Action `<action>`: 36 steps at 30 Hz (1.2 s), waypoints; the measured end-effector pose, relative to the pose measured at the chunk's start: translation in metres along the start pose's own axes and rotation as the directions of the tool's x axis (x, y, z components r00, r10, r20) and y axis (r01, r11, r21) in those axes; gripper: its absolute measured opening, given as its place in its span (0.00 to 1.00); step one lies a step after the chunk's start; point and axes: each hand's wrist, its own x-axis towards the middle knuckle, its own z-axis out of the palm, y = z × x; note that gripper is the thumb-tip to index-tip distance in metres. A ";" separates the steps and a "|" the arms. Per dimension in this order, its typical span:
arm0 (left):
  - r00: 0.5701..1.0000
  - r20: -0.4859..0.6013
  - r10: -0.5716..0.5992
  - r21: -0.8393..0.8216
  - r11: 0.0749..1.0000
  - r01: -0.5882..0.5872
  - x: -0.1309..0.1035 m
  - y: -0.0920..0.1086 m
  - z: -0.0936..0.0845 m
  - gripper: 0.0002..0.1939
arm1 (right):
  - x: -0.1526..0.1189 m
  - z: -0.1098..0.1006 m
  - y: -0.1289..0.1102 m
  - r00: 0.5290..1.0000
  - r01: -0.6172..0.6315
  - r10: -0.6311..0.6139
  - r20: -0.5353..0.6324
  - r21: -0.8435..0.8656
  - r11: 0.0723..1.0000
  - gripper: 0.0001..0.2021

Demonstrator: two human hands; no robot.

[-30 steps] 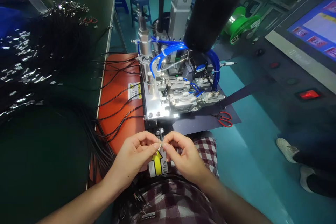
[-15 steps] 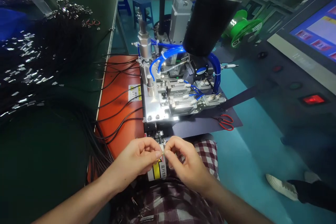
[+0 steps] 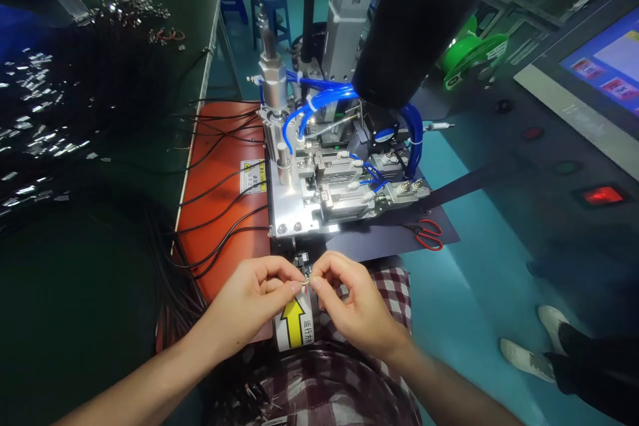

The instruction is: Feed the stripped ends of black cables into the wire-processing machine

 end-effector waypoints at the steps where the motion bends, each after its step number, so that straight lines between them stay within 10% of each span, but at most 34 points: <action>1: 0.997 -0.029 0.067 0.074 0.995 -0.064 -0.001 -0.002 0.001 0.10 | 0.000 0.000 0.001 1.000 -0.010 0.010 -0.005 0.008 1.000 0.06; 13: 0.772 0.052 0.634 0.657 0.560 -0.504 0.008 -0.021 -0.012 0.13 | 0.025 -0.003 0.022 0.966 -0.257 0.244 0.082 0.256 0.932 0.06; 26: 0.697 0.206 0.687 0.856 0.219 -0.468 0.014 -0.023 -0.014 0.16 | 0.029 -0.001 0.034 0.968 -0.250 0.240 0.069 0.222 0.943 0.06; 36: 0.676 0.208 0.706 0.878 0.169 -0.447 0.015 -0.023 -0.013 0.16 | 0.025 0.002 0.034 0.993 -0.114 0.116 -0.012 0.075 0.991 0.07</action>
